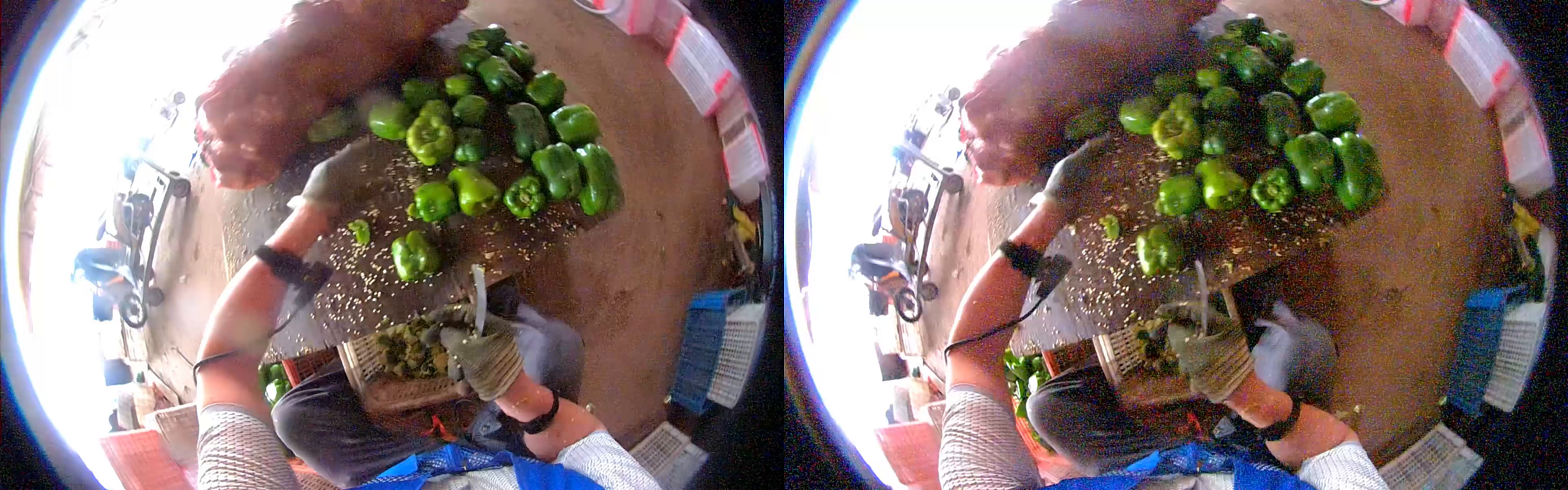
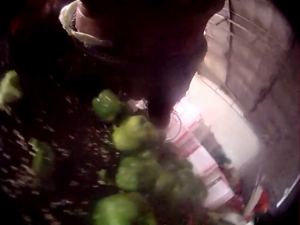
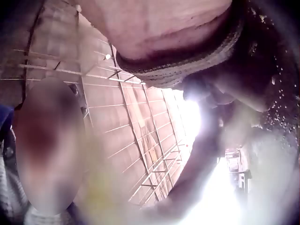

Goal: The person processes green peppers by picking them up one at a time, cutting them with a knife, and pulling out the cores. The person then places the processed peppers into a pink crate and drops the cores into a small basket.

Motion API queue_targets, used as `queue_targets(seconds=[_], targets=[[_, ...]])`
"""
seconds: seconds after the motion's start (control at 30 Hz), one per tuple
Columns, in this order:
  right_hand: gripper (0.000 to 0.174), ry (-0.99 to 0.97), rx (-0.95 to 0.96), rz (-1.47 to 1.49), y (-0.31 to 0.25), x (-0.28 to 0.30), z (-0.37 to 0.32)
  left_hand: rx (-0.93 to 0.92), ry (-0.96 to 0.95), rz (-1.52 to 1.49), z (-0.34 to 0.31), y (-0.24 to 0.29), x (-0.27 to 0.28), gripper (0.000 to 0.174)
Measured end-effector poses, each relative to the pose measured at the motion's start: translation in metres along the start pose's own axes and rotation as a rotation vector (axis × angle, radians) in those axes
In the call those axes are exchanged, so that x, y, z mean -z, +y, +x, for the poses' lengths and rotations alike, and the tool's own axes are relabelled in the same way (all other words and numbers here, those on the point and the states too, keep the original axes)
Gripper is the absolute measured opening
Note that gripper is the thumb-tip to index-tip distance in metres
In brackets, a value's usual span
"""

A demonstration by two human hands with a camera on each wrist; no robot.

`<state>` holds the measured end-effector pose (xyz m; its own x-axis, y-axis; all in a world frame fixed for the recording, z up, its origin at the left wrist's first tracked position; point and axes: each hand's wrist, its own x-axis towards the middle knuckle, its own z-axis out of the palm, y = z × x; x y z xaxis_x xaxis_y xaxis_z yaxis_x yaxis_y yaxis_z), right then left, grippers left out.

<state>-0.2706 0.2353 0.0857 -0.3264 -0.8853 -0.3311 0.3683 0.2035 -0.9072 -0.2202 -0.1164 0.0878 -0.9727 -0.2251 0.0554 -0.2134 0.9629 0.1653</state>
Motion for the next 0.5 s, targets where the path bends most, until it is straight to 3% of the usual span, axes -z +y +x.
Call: queue_targets(seconds=[0.03,0.1,0.13,0.2,0.27,0.37,0.4,0.43,0.5], targets=[[0.024,0.001,0.12,-0.085,0.018,0.004,0.002,0.017,0.004,-0.029,0.032,0.004,-0.017,0.044],[0.024,-0.009,0.149,-0.119,0.029,0.005,0.003,0.06,0.061,-0.088,0.081,0.016,-0.054,0.048],[0.024,-0.02,0.059,-0.066,0.024,0.0,0.003,0.086,0.104,-0.121,0.1,0.022,-0.07,0.05],[0.028,-0.068,-0.23,0.425,0.005,-0.006,-0.003,0.129,0.212,-0.197,0.126,0.029,-0.099,0.055],[0.028,-0.042,-0.004,0.116,0.012,-0.002,0.0,0.151,0.31,-0.213,0.141,0.031,-0.114,0.06],[0.028,-0.069,0.013,-0.09,0.011,0.005,0.0,0.196,0.452,-0.167,0.149,0.029,-0.113,0.051],[0.028,-0.03,0.204,-0.201,0.017,0.001,0.001,0.354,0.555,-0.738,0.139,0.034,-0.104,0.049],[0.027,-0.037,0.238,-0.249,0.017,0.001,0.001,0.5,0.625,-1.313,0.128,0.038,-0.093,0.046],[0.027,-0.048,0.307,-0.344,0.01,0.003,0.001,0.634,0.751,-1.597,0.099,0.032,-0.066,0.039]])
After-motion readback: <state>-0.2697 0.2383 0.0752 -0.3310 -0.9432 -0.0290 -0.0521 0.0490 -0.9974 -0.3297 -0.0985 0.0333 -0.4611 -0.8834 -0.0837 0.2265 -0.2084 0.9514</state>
